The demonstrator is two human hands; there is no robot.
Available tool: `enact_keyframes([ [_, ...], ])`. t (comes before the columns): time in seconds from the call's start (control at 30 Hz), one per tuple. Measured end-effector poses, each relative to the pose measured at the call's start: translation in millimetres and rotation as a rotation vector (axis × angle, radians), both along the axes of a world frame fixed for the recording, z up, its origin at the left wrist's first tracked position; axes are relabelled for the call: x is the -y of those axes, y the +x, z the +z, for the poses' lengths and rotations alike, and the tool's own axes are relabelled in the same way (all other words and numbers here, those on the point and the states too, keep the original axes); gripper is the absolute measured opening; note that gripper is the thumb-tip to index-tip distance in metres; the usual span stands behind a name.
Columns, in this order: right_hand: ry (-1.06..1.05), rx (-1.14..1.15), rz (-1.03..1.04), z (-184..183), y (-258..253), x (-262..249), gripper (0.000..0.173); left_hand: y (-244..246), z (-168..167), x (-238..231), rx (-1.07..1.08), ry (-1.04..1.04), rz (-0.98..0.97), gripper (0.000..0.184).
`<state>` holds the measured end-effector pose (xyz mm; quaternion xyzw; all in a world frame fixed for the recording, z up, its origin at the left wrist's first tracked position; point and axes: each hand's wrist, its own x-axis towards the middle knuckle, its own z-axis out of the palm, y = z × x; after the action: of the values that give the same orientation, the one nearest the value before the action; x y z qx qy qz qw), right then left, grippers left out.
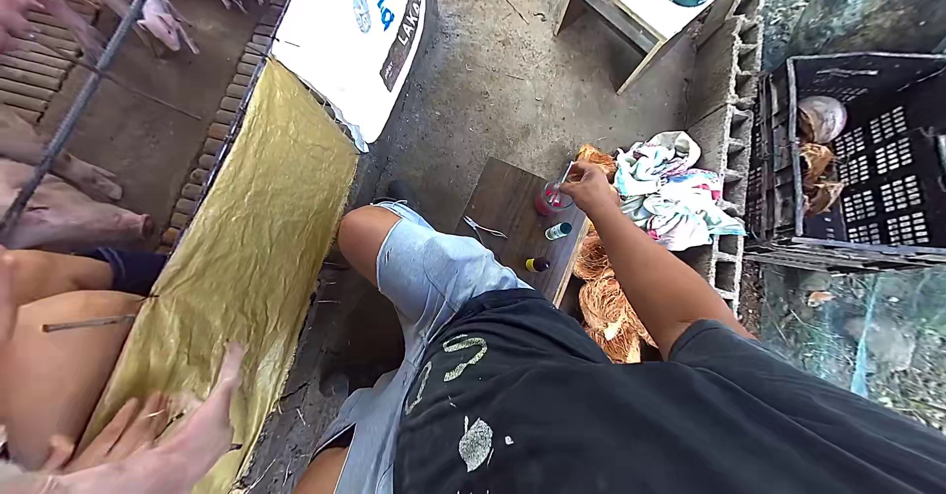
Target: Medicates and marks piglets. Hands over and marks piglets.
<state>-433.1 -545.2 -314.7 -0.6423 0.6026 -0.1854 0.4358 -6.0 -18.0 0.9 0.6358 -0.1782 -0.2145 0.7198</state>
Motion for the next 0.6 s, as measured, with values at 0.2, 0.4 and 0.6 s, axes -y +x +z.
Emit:
enact_keyframes([
  [0.2,0.045,0.061,-0.104,-0.1,3.4,-3.3,0.021,-18.7,22.9,28.2,0.145,0.101,-0.058,0.058],
  [0.4,-0.078,0.064,-0.108,8.3,-12.7,-15.1,0.015,-11.9,13.8,18.2,0.144,0.08,0.033,0.048],
  [0.6,-0.175,0.316,-0.165,63.7,-14.1,-18.8,0.023,-5.3,3.9,13.2,0.065,-0.038,0.048,0.056],
])
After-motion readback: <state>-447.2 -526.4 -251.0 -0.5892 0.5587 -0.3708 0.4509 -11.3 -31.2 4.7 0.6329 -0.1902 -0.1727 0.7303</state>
